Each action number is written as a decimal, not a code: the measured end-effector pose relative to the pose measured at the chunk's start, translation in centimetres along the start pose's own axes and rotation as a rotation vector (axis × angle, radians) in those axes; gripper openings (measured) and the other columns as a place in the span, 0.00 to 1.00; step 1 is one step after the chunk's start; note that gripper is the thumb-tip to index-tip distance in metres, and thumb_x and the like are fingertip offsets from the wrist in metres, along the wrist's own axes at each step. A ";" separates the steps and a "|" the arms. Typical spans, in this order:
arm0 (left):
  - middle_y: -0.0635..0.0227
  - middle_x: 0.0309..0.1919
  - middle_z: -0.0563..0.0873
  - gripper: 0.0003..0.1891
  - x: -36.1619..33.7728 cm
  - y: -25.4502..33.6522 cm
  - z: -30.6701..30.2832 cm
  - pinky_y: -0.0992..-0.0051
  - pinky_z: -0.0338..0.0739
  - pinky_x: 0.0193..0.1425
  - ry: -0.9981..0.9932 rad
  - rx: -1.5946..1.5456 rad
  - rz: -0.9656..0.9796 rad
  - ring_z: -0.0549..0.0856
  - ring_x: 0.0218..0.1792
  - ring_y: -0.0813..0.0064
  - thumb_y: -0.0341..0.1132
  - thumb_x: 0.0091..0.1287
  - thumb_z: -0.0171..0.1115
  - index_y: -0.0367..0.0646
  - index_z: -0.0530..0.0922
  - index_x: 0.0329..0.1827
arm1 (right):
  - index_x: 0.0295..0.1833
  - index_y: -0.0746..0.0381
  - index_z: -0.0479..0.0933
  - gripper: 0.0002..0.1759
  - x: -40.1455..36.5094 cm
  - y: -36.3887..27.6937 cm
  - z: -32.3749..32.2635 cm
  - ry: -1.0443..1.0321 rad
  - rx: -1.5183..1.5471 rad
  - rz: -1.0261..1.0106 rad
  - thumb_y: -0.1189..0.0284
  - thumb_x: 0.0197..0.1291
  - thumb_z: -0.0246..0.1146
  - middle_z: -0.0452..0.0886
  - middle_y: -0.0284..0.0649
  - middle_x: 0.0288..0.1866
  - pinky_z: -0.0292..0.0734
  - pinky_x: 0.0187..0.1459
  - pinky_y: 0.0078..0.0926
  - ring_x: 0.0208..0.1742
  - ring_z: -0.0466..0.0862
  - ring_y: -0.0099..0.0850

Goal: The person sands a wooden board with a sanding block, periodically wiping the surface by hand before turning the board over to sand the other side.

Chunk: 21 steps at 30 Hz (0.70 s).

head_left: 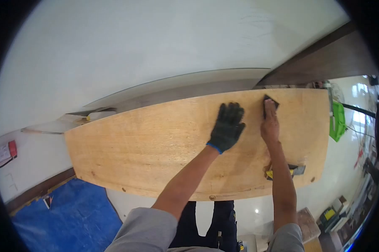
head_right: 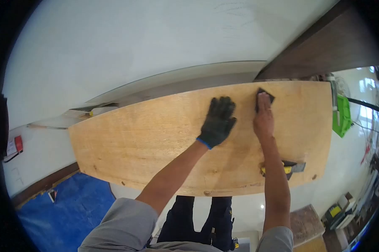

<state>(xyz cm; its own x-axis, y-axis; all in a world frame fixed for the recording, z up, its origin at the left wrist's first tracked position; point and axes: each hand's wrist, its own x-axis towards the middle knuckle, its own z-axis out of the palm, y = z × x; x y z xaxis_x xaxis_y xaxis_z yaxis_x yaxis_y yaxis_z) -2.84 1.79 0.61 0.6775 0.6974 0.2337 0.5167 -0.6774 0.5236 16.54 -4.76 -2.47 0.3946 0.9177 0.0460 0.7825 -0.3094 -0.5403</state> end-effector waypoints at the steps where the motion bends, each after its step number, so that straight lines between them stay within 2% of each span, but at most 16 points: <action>1: 0.50 0.64 0.73 0.24 -0.9 -0.4 -1.3 0.51 0.57 0.73 0.099 -0.096 -0.034 0.68 0.67 0.50 0.38 0.66 0.60 0.38 0.72 0.64 | 0.68 0.63 0.66 0.23 -0.9 -1.3 -0.2 0.007 0.137 0.017 0.76 0.69 0.49 0.69 0.51 0.69 0.63 0.68 0.35 0.70 0.68 0.45; 2: 0.51 0.63 0.74 0.24 -2.2 -0.6 -2.5 0.59 0.64 0.71 0.144 -0.212 -0.124 0.71 0.65 0.51 0.35 0.65 0.63 0.38 0.72 0.63 | 0.65 0.67 0.68 0.21 -1.8 -4.0 -1.6 -0.060 0.292 0.137 0.74 0.68 0.52 0.73 0.51 0.64 0.65 0.67 0.34 0.67 0.72 0.42; 3: 0.54 0.64 0.74 0.27 -3.7 -0.6 -3.2 0.68 0.68 0.68 0.020 -0.363 -0.402 0.74 0.65 0.59 0.37 0.66 0.64 0.38 0.70 0.66 | 0.62 0.70 0.70 0.20 -2.6 -7.4 -3.4 -0.128 0.446 0.260 0.73 0.68 0.54 0.78 0.50 0.60 0.66 0.66 0.33 0.63 0.76 0.40; 4: 0.59 0.65 0.75 0.29 -5.3 -1.3 -3.0 0.73 0.70 0.66 -0.032 -0.767 -0.717 0.75 0.64 0.68 0.40 0.67 0.64 0.38 0.68 0.68 | 0.61 0.70 0.72 0.20 -3.6 -10.8 -4.8 -0.142 0.499 0.406 0.71 0.68 0.55 0.79 0.48 0.57 0.68 0.63 0.32 0.59 0.77 0.37; 5: 0.61 0.64 0.75 0.30 -5.7 -1.2 -4.9 0.75 0.72 0.64 -0.024 -1.184 -0.882 0.75 0.62 0.73 0.39 0.68 0.64 0.37 0.67 0.69 | 0.59 0.71 0.73 0.19 -4.7 -13.5 -5.6 -0.150 0.561 0.547 0.68 0.69 0.56 0.81 0.45 0.54 0.69 0.61 0.30 0.56 0.79 0.33; 7: 0.62 0.57 0.80 0.28 -6.4 -1.3 -8.6 0.75 0.75 0.60 -0.130 -1.531 -1.060 0.80 0.54 0.73 0.38 0.66 0.66 0.35 0.71 0.66 | 0.58 0.69 0.74 0.19 -7.9 -14.9 -3.8 -0.222 0.644 0.488 0.68 0.68 0.59 0.81 0.42 0.52 0.71 0.58 0.28 0.52 0.79 0.29; 8: 0.63 0.54 0.81 0.26 -6.4 -1.9 -9.9 0.75 0.76 0.58 -0.230 -1.466 -1.054 0.81 0.52 0.73 0.38 0.66 0.66 0.35 0.73 0.64 | 0.61 0.68 0.72 0.20 -8.9 -15.6 -2.2 -0.186 1.220 0.681 0.70 0.66 0.61 0.81 0.43 0.51 0.72 0.56 0.26 0.52 0.79 0.29; 10: 0.65 0.49 0.84 0.23 -7.1 -2.7 -12.1 0.76 0.78 0.53 -0.440 -1.319 -1.053 0.83 0.46 0.74 0.39 0.65 0.66 0.35 0.77 0.59 | 0.64 0.68 0.69 0.24 -10.3 -16.5 -1.3 -0.134 1.128 0.613 0.71 0.65 0.62 0.81 0.45 0.52 0.73 0.56 0.25 0.52 0.80 0.29; 11: 0.66 0.46 0.85 0.21 -7.7 -2.8 -12.5 0.76 0.78 0.51 -0.347 -1.293 -1.068 0.84 0.44 0.74 0.39 0.66 0.65 0.36 0.79 0.57 | 0.66 0.68 0.67 0.26 -10.7 -17.0 -1.4 -0.105 1.083 0.582 0.72 0.65 0.62 0.80 0.46 0.53 0.73 0.56 0.25 0.52 0.80 0.29; 12: 0.67 0.43 0.86 0.19 -8.2 -2.8 -12.4 0.76 0.78 0.49 -0.253 -1.266 -1.074 0.84 0.42 0.75 0.40 0.66 0.65 0.36 0.80 0.55 | 0.71 0.68 0.60 0.33 -11.0 -17.4 -1.6 -0.007 0.782 0.579 0.73 0.64 0.63 0.77 0.52 0.60 0.72 0.60 0.29 0.58 0.78 0.35; 13: 0.69 0.40 0.87 0.18 -8.7 -2.8 -12.4 0.76 0.78 0.47 -0.162 -1.239 -1.076 0.85 0.40 0.75 0.40 0.66 0.65 0.37 0.82 0.52 | 0.72 0.68 0.57 0.35 -11.7 -17.7 -1.6 -0.029 0.643 0.471 0.74 0.63 0.63 0.73 0.52 0.63 0.68 0.63 0.30 0.63 0.75 0.36; 15: 0.67 0.39 0.87 0.17 -9.2 -2.5 -12.3 0.75 0.78 0.47 -0.128 -0.922 -0.923 0.85 0.41 0.77 0.40 0.65 0.65 0.38 0.83 0.50 | 0.75 0.67 0.51 0.39 -13.4 -18.1 -1.6 -0.064 0.356 0.254 0.75 0.63 0.62 0.67 0.53 0.70 0.62 0.69 0.32 0.71 0.67 0.37; 16: 0.67 0.38 0.87 0.16 -9.8 -1.9 -12.4 0.74 0.78 0.46 -0.114 -0.767 -0.851 0.85 0.41 0.77 0.40 0.65 0.65 0.38 0.83 0.50 | 0.77 0.67 0.47 0.42 -14.0 -19.5 -1.5 -0.210 0.518 0.324 0.74 0.62 0.63 0.59 0.50 0.75 0.55 0.73 0.38 0.76 0.58 0.41; 19: 0.61 0.43 0.87 0.21 -10.8 1.2 -12.4 0.70 0.78 0.47 -0.256 -1.031 -0.810 0.85 0.42 0.72 0.41 0.65 0.65 0.36 0.79 0.55 | 0.77 0.66 0.46 0.46 -16.2 -20.5 0.2 -0.250 1.196 0.434 0.66 0.62 0.66 0.59 0.45 0.75 0.55 0.73 0.39 0.75 0.59 0.40; 20: 0.59 0.45 0.86 0.22 -10.8 2.3 -13.1 0.69 0.78 0.49 -0.313 -0.911 -0.689 0.85 0.44 0.68 0.41 0.65 0.64 0.37 0.77 0.58 | 0.76 0.67 0.51 0.47 -16.7 -20.2 0.2 -0.200 1.471 0.552 0.59 0.59 0.68 0.64 0.44 0.72 0.58 0.71 0.37 0.73 0.63 0.38; 21: 0.57 0.47 0.85 0.24 -11.0 3.5 -13.8 0.67 0.78 0.51 -0.372 -0.789 -0.571 0.85 0.46 0.65 0.42 0.65 0.64 0.37 0.75 0.60 | 0.74 0.67 0.53 0.46 -17.3 -19.6 -0.1 -0.201 1.564 0.563 0.58 0.59 0.68 0.66 0.44 0.70 0.59 0.70 0.35 0.71 0.65 0.37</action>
<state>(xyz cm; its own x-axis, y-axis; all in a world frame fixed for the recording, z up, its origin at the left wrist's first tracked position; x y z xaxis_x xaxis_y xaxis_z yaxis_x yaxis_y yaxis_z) -15.71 -5.00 11.19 0.6274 0.6590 -0.4147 0.4134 0.1695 0.8947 -5.54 -14.58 7.41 0.2800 0.8396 -0.4654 -0.6749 -0.1726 -0.7175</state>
